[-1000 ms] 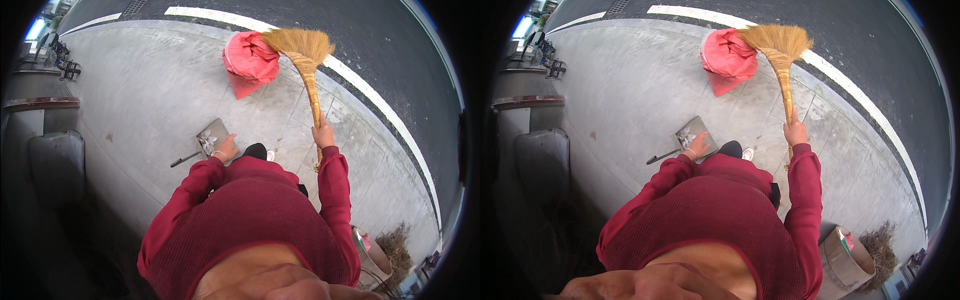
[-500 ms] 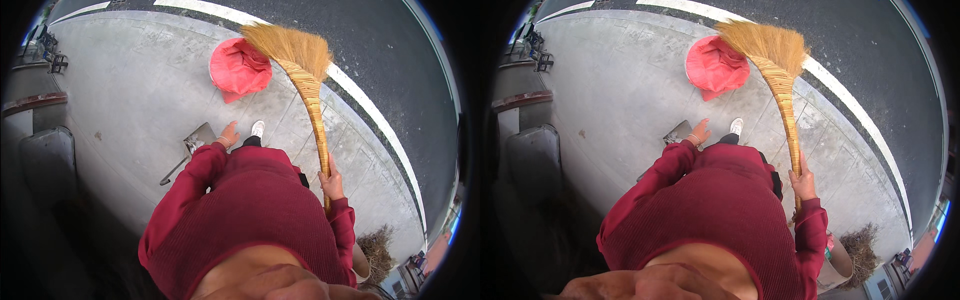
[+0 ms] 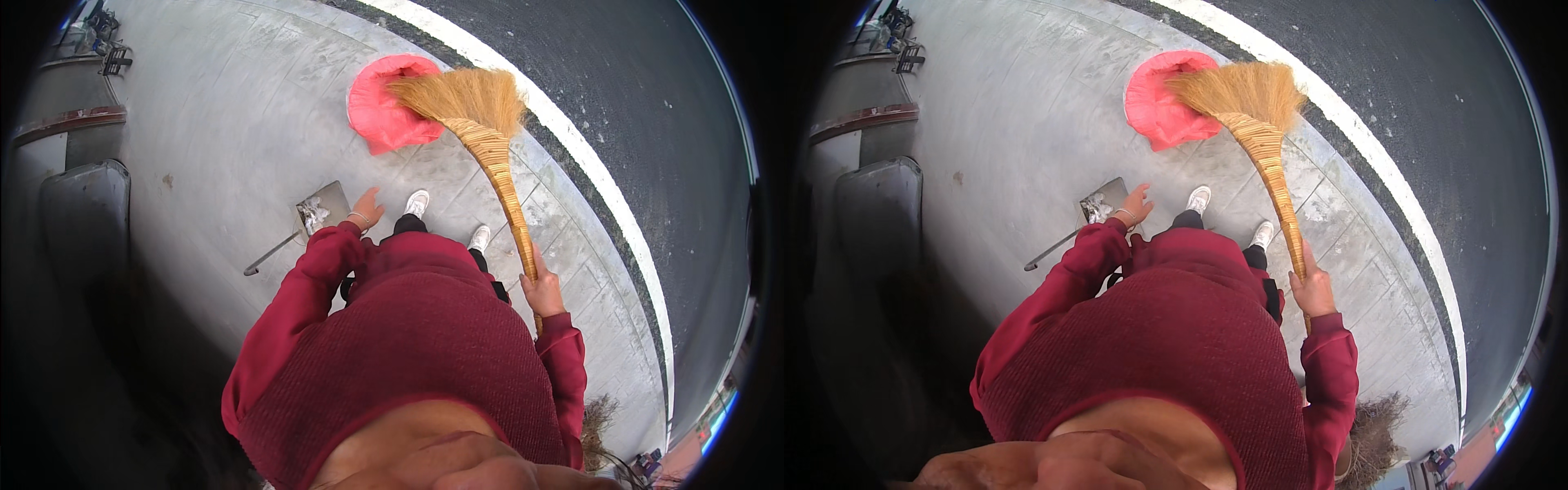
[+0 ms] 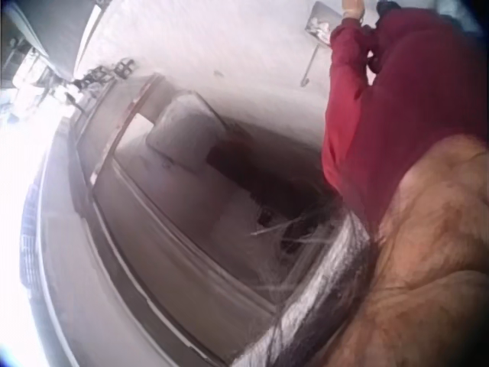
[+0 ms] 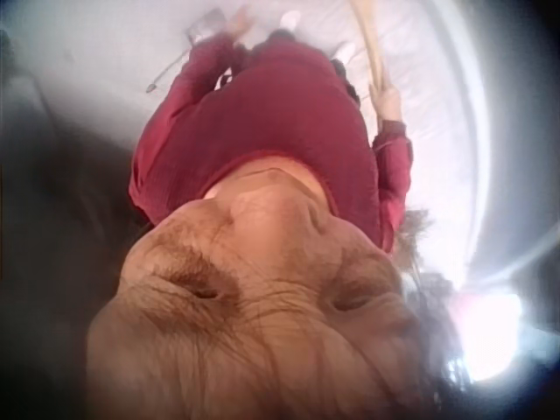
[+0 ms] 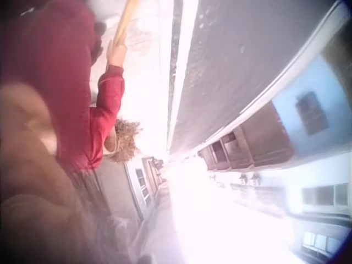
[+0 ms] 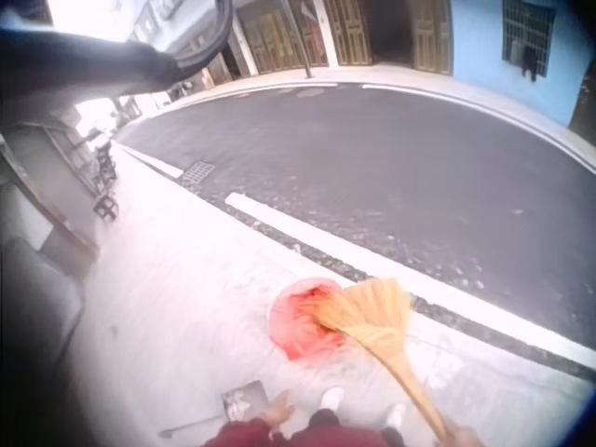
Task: The person sweeps debris from a concrete surface into a dustpan using a broom and handles a red plastic bag containing granular material.
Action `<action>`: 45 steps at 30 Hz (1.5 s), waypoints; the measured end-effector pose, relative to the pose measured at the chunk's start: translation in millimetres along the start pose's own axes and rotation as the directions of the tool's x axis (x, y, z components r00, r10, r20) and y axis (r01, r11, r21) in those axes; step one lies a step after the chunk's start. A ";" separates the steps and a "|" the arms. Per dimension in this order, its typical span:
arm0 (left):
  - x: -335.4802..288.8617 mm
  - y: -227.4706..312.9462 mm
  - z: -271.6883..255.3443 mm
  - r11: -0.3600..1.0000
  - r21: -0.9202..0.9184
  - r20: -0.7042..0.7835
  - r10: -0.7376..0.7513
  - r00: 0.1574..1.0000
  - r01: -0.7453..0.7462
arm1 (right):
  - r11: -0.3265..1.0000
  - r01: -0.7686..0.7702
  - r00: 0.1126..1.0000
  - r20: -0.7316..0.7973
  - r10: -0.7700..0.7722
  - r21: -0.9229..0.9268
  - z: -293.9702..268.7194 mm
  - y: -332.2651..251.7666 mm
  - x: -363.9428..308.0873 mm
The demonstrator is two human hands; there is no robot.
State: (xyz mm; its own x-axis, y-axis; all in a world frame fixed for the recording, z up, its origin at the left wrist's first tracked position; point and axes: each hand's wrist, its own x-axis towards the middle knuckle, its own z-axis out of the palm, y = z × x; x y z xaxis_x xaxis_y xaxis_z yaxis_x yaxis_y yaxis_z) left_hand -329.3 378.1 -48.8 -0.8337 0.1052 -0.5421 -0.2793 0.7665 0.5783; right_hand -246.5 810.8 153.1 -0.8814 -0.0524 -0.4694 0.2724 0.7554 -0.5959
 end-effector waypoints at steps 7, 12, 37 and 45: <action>-91.8 48.3 100.8 0.951 -0.091 -0.009 -0.298 0.955 0.296 | 0.948 0.241 0.964 0.168 -0.208 -0.206 18.6 84.6 57.6; -164.1 62.1 164.8 0.916 -0.150 -0.046 -0.383 0.922 0.373 | 0.899 0.383 0.896 0.323 -0.306 -0.212 -31.0 123.2 27.7; -420.4 31.4 381.4 0.738 -0.341 0.031 -0.611 0.791 0.583 | 0.669 0.598 0.799 0.392 -0.456 -0.440 1.3 96.1 -11.5; -411.0 50.1 393.4 0.683 -0.520 -0.150 -0.665 0.732 0.514 | 0.772 0.500 0.866 0.202 -0.458 -0.393 -61.7 119.6 23.5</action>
State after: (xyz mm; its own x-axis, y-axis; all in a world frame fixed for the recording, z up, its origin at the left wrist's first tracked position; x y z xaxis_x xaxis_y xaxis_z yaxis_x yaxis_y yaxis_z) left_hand 186.8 622.5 -36.8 -0.4958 -0.5280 -0.6895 -0.8665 0.2481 0.4330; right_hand -258.5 940.1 111.0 -0.8097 -0.5233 -0.2656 -0.3819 0.8135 -0.4386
